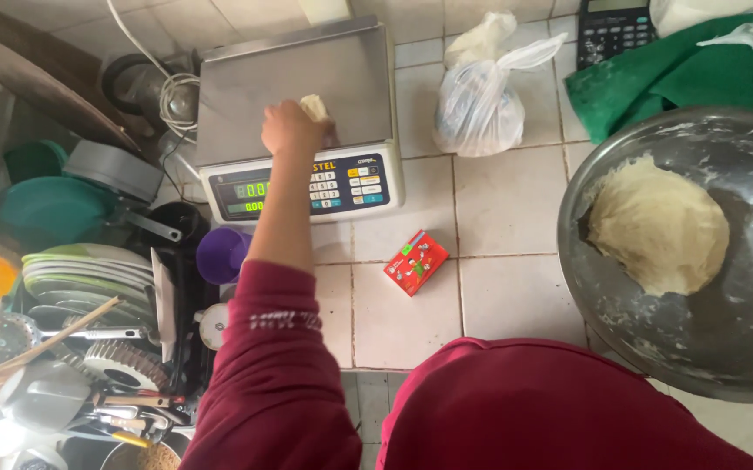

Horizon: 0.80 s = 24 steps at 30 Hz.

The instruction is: The person is dividing bread dough into portions using a scale and rolling them into balls on a kitchen counter.

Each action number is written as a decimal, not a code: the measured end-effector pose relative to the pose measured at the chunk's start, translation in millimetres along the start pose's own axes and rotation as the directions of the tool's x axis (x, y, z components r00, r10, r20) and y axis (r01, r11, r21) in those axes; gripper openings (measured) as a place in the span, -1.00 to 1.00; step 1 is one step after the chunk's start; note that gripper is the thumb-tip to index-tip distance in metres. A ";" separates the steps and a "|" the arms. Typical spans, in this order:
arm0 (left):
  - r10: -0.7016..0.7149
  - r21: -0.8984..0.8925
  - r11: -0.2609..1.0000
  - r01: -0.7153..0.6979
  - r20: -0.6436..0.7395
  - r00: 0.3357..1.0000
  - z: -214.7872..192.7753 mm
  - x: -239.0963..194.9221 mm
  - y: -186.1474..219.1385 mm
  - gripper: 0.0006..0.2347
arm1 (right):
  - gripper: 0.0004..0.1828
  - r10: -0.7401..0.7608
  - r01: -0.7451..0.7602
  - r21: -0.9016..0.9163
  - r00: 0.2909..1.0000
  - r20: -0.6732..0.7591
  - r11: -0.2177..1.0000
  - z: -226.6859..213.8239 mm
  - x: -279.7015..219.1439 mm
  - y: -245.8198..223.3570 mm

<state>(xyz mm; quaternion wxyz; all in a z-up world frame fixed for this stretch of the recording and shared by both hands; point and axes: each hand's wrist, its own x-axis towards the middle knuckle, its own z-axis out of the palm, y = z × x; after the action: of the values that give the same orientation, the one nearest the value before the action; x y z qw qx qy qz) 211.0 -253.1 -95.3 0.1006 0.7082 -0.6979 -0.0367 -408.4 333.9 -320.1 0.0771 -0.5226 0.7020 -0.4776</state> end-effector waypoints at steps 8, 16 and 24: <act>0.277 -0.532 0.814 -0.232 0.005 0.961 -26.1 -35.8 29.4 -0.74 | -0.83 0.238 -0.239 0.205 0.971 0.033 0.949 46.8 96.6 -343.0; 0.778 -0.991 0.102 0.092 0.137 0.613 -76.2 -247.2 152.8 -0.70 | -0.10 0.019 -0.226 0.584 0.941 0.339 0.780 90.4 154.3 -438.2; 0.764 -0.912 -0.024 0.409 0.247 0.596 -108.8 -301.9 177.4 -0.50 | -0.67 -0.014 -0.103 0.302 0.932 0.361 0.948 80.9 155.9 -441.1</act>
<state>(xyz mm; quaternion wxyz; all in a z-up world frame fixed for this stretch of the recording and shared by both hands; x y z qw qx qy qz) 50.9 56.4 18.6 0.2624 0.1984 -0.5188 -0.7891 -137.0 161.2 29.1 0.2976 -0.5654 0.6024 -0.4785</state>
